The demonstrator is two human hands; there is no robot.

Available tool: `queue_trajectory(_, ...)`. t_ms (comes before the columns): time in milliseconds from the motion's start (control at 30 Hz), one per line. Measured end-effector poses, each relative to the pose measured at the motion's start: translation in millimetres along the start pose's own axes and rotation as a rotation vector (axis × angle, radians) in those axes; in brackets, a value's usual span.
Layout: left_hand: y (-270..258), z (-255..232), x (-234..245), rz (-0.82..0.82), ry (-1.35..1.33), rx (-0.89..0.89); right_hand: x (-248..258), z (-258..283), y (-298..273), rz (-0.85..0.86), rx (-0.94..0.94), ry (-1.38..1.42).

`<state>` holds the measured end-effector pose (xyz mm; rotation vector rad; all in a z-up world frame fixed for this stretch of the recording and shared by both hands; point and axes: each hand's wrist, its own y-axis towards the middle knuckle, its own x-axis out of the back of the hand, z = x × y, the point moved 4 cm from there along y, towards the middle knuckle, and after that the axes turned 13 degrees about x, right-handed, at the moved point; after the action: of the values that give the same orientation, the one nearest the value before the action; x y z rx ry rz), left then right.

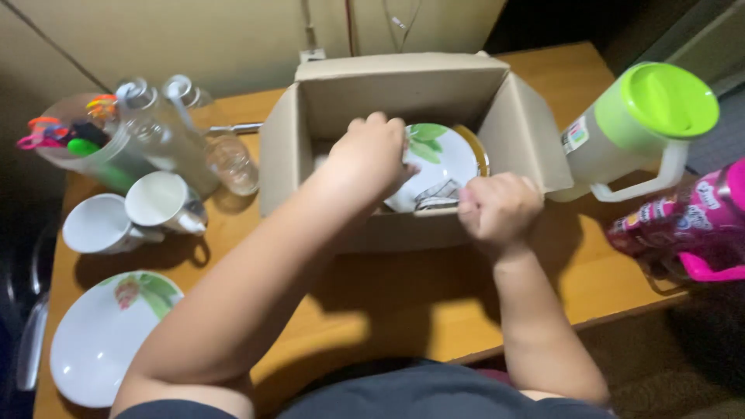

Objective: Unpacking various kitchen items such as mugs, plates, and bottles from a cardboard box onto a table.

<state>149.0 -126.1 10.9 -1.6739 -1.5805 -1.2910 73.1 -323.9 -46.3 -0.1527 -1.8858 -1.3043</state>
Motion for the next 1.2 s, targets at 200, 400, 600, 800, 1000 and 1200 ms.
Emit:
queue_trajectory(200,74.6,45.2,-122.6,0.783,0.566,0.280,4.1,-0.4,6.9,-0.023,-0.003,0.029)
queue_trajectory(400,57.7,41.0,-118.8,0.623,0.385,0.181,1.2,-2.9,8.2,-0.037,0.005,0.067)
queue_trajectory(600,68.9,48.7,-99.3,0.613,0.199,0.427,0.4,-2.0,11.9,-0.047,0.004,0.085)
queue_trajectory(800,63.6,42.4,-81.1,0.269,-0.013,0.200,-0.2,-1.2,10.7,-0.026,0.002,0.068)
queue_trajectory(1000,-14.2,0.4,47.7,-0.368,-0.193,-0.118,-5.6,-1.0,0.2,-0.040,0.007,0.066)
queue_trajectory(1200,-148.3,50.8,149.0,-0.841,-0.135,-0.026,-16.7,-9.6,-29.4,-0.072,0.038,0.076)
